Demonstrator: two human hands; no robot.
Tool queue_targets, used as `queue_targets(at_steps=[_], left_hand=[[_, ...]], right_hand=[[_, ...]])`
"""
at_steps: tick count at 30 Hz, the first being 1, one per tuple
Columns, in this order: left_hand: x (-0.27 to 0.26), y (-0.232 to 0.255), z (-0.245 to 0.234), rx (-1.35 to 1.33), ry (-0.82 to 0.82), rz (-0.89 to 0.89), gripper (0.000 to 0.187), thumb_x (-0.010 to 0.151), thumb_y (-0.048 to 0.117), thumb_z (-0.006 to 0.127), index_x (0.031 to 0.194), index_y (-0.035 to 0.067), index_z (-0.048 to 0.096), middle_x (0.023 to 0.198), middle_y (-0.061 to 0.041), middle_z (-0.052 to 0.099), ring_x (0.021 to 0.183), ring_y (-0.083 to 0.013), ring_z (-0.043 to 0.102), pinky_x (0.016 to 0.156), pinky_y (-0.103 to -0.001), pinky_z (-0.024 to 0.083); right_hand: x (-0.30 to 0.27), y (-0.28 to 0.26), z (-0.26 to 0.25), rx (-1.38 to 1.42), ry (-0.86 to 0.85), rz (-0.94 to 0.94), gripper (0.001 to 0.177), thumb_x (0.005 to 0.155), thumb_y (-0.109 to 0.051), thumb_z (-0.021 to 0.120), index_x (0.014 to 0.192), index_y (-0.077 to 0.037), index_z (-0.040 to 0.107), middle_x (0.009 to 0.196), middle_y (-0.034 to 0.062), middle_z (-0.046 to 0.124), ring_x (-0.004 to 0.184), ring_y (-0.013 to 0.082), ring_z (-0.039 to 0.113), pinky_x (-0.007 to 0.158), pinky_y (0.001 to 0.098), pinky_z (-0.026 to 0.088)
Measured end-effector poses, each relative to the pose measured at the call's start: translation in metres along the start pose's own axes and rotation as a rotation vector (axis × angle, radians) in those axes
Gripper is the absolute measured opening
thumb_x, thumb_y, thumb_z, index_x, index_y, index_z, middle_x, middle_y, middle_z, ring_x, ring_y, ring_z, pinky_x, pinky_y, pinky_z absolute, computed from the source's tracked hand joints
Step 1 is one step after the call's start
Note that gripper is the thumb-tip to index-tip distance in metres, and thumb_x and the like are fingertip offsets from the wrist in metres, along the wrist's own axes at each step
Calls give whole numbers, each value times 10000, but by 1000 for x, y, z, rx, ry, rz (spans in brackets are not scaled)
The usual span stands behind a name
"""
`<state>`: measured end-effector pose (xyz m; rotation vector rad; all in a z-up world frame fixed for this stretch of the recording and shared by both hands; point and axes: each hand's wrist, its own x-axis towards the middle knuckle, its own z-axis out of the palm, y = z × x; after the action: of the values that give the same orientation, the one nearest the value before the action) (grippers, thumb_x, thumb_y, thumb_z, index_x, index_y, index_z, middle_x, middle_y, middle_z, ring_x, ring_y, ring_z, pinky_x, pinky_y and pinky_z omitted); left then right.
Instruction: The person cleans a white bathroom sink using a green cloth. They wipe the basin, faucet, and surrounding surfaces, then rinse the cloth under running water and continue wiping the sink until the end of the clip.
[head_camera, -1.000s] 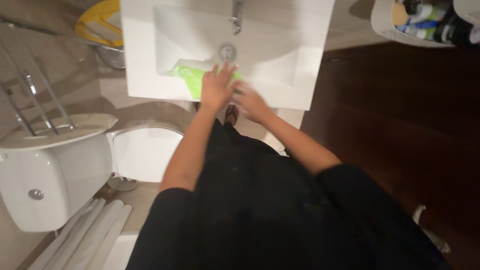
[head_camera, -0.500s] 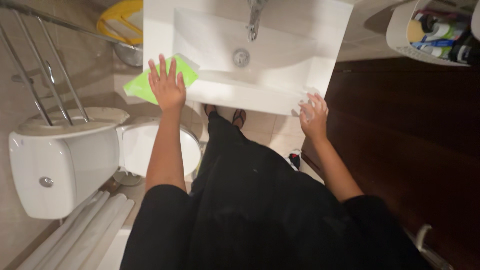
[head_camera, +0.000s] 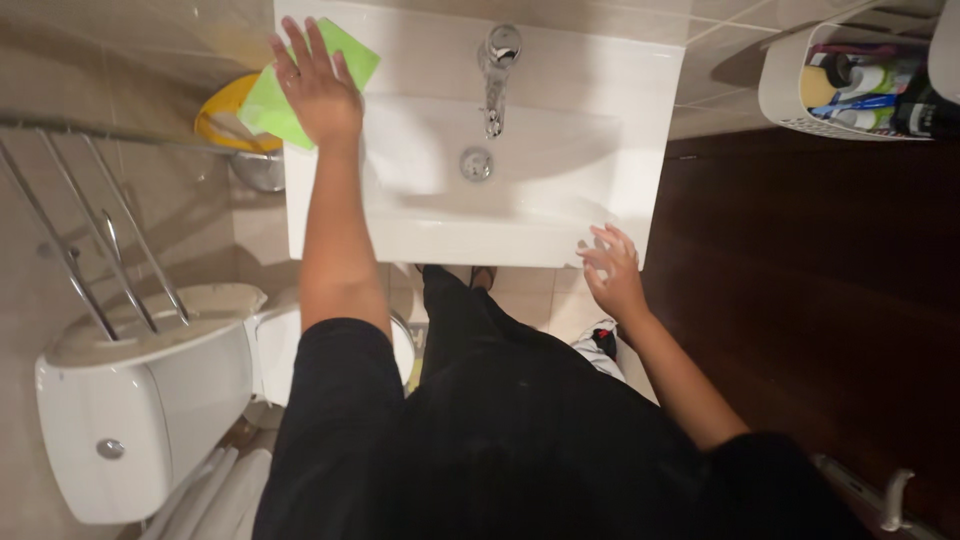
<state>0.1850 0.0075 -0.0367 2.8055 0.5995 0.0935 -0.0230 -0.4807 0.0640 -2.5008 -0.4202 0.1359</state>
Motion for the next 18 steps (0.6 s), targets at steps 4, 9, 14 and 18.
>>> queue_targets(at_steps=[4,9,14,18], left_hand=[[40,57,14,114,8,-306,650,1133,437,327,1631,53,161,1705,-155,106,1573,-379,93,1286,-497,174],[5,174,62,16,36,-187,640,1096,411,358,1576,-11,317,1691,-193,158,1577,-373,165,1276,-490,216],[-17,170,68,-331,270,78,486,932,329,658,1344,78,598,1480,-97,489,1440,-322,392,1156,-507,349],[-17,143,58,-290,201,438,329,851,238,767,1151,167,653,1249,-26,600,1274,-287,517,994,-478,422]], right_hand=[[-7,-2,-4,19,9,54,180,865,-44,677,1024,-109,730,1413,118,601,1429,392,459,1152,506,395],[1,-14,-2,2,2,52,180,872,-55,674,1035,-115,719,1413,129,592,1418,406,457,1139,501,405],[22,-30,-4,-12,14,59,199,866,-56,684,1055,-109,715,1424,138,582,1403,408,464,1130,523,383],[34,-37,-6,-4,40,92,203,888,-57,675,1077,-117,719,1424,127,584,1393,390,486,1142,513,392]])
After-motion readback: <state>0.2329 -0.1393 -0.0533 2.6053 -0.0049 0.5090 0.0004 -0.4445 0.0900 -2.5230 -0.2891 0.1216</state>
